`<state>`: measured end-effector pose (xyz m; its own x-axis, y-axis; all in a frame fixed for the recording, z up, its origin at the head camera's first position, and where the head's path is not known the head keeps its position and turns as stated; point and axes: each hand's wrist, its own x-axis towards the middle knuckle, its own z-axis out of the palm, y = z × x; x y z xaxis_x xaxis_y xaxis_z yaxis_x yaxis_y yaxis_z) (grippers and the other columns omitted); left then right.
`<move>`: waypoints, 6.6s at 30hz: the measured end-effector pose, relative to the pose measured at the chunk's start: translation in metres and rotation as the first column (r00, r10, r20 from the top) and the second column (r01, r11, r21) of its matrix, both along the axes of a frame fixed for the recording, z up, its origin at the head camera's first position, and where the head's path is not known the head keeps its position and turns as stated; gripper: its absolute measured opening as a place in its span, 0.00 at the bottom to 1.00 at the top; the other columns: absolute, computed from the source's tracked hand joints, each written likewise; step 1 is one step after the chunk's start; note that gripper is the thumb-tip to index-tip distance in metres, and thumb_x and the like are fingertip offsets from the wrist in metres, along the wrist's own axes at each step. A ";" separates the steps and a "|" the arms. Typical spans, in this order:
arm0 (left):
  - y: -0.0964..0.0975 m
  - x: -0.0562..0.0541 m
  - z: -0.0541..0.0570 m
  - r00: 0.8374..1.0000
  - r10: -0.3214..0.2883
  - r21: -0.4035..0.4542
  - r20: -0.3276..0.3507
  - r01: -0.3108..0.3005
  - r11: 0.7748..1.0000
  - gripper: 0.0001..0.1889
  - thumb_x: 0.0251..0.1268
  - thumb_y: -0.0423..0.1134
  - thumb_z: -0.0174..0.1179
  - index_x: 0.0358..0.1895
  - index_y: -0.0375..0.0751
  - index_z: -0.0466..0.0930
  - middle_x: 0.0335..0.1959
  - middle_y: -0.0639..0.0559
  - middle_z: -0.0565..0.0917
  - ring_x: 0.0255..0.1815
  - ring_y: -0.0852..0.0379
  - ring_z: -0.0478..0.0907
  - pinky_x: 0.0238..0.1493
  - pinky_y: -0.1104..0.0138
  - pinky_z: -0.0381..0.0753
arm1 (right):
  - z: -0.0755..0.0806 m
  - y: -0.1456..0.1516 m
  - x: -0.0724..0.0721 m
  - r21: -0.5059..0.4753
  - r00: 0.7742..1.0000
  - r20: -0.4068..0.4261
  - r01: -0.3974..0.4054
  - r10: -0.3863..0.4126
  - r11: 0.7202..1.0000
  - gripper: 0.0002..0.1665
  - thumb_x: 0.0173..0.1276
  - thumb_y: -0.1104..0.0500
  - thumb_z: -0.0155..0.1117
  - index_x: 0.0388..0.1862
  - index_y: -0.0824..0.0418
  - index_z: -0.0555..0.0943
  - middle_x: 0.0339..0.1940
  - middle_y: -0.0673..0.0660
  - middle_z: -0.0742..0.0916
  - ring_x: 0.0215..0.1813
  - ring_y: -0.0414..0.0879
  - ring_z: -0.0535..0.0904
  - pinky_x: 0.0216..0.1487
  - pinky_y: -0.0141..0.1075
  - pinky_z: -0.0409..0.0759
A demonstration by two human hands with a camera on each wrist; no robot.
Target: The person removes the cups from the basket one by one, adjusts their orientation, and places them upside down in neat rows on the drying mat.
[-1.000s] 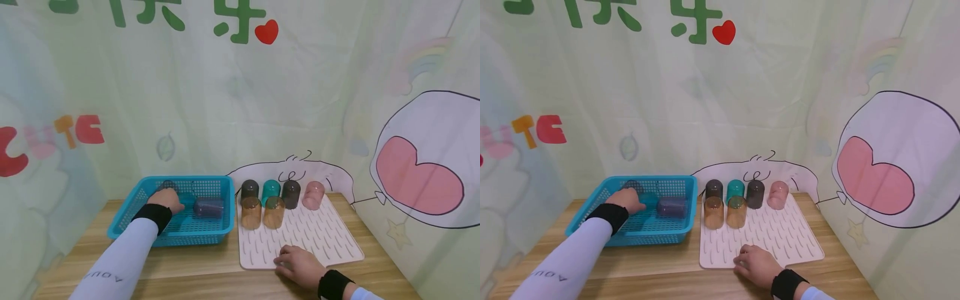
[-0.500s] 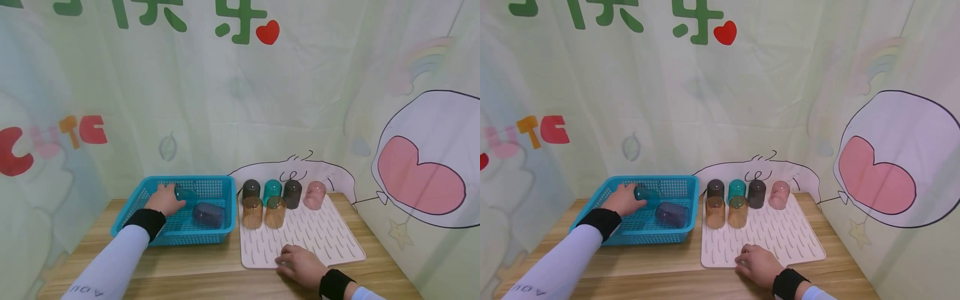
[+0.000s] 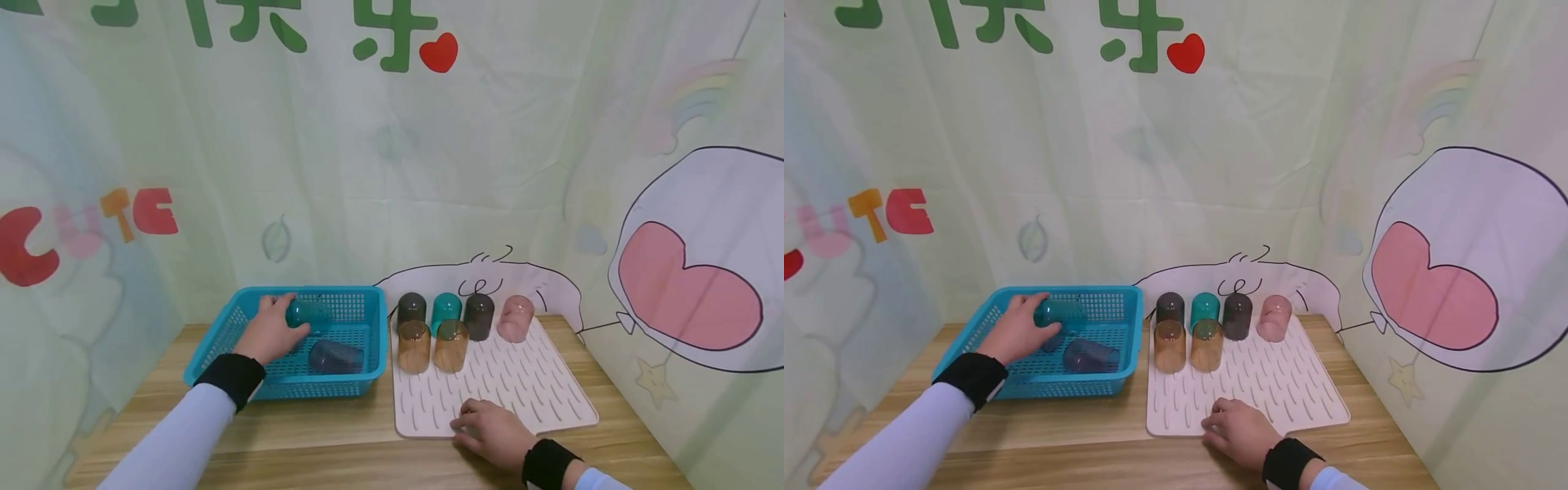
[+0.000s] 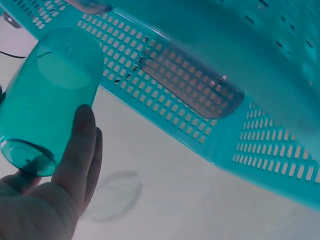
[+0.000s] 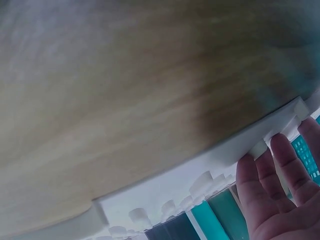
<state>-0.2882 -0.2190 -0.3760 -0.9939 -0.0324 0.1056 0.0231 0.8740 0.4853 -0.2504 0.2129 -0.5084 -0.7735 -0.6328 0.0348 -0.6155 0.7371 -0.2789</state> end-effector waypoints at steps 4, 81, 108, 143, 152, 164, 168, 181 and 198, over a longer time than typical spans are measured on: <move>0.005 0.007 0.001 0.999 -0.023 0.030 -0.029 0.024 0.999 0.41 0.72 0.51 0.57 0.81 0.38 0.52 0.76 0.25 0.53 0.60 0.28 0.77 0.54 0.41 0.80 | 0.001 -0.001 0.000 0.006 1.000 -0.013 -0.005 0.005 1.000 0.15 0.71 0.43 0.66 0.50 0.45 0.89 0.45 0.41 0.83 0.44 0.33 0.77 0.49 0.37 0.82; 0.126 0.057 -0.037 0.960 -0.280 0.374 0.001 0.259 0.891 0.36 0.64 0.59 0.67 0.68 0.45 0.65 0.65 0.41 0.77 0.59 0.43 0.78 0.57 0.46 0.83 | 0.016 0.002 0.004 -0.014 0.989 0.143 0.035 -0.032 0.999 0.20 0.75 0.42 0.61 0.58 0.50 0.85 0.50 0.45 0.86 0.52 0.39 0.81 0.58 0.46 0.83; 0.126 0.062 -0.042 0.949 -0.314 0.370 -0.001 0.292 0.882 0.34 0.64 0.59 0.67 0.66 0.45 0.66 0.65 0.40 0.78 0.57 0.41 0.80 0.56 0.45 0.84 | 0.100 -0.072 0.000 -0.263 0.982 -0.076 -0.190 0.176 0.946 0.44 0.69 0.38 0.68 0.81 0.37 0.61 0.74 0.50 0.71 0.67 0.48 0.77 0.60 0.43 0.84; 0.110 0.067 -0.051 0.922 -0.313 0.070 -0.230 0.336 0.939 0.21 0.77 0.51 0.56 0.63 0.43 0.76 0.59 0.48 0.83 0.61 0.48 0.80 0.62 0.49 0.81 | 0.092 -0.068 -0.004 -0.254 0.984 -0.140 -0.146 0.113 0.956 0.42 0.68 0.41 0.71 0.77 0.35 0.64 0.71 0.49 0.74 0.57 0.44 0.82 0.53 0.39 0.86; 0.093 0.060 -0.076 0.841 -0.329 -0.280 -0.429 0.223 0.934 0.05 0.64 0.39 0.70 0.42 0.50 0.89 0.42 0.58 0.87 0.48 0.55 0.83 0.50 0.55 0.83 | 0.094 -0.046 -0.007 -0.390 0.999 -0.044 -0.010 -0.008 0.921 0.43 0.65 0.41 0.73 0.76 0.33 0.64 0.69 0.49 0.74 0.60 0.50 0.81 0.58 0.47 0.86; 0.092 0.056 -0.079 0.809 -0.329 -0.275 -0.487 0.215 0.937 0.06 0.59 0.36 0.74 0.39 0.51 0.90 0.40 0.59 0.87 0.46 0.57 0.83 0.50 0.58 0.85 | 0.102 -0.006 -0.028 -0.555 0.980 -0.106 0.083 -0.169 0.828 0.45 0.63 0.50 0.77 0.75 0.47 0.65 0.70 0.60 0.75 0.67 0.63 0.78 0.59 0.59 0.82; 0.092 0.056 -0.078 0.812 -0.327 -0.266 -0.483 0.220 0.939 0.07 0.59 0.35 0.74 0.39 0.51 0.90 0.39 0.59 0.87 0.46 0.57 0.83 0.50 0.58 0.85 | 0.101 0.007 -0.039 -0.576 0.963 -0.103 0.146 -0.248 0.805 0.46 0.65 0.49 0.76 0.77 0.49 0.64 0.71 0.63 0.74 0.67 0.66 0.76 0.62 0.61 0.80; 0.094 0.055 -0.077 0.808 -0.324 -0.255 -0.493 0.223 0.941 0.07 0.59 0.35 0.74 0.38 0.50 0.90 0.39 0.58 0.88 0.46 0.57 0.84 0.53 0.58 0.85 | 0.082 0.042 -0.072 -0.575 0.903 -0.104 0.287 -0.416 0.766 0.44 0.66 0.52 0.75 0.75 0.55 0.62 0.70 0.62 0.72 0.58 0.59 0.74 0.50 0.47 0.81; 0.095 0.056 -0.081 0.816 -0.306 -0.244 -0.490 0.208 0.947 0.07 0.59 0.35 0.74 0.40 0.50 0.90 0.40 0.57 0.88 0.47 0.57 0.84 0.54 0.57 0.84 | 0.046 0.040 -0.095 -0.419 0.882 0.062 0.448 -0.467 0.790 0.48 0.70 0.53 0.70 0.76 0.60 0.50 0.70 0.71 0.66 0.64 0.67 0.74 0.66 0.62 0.76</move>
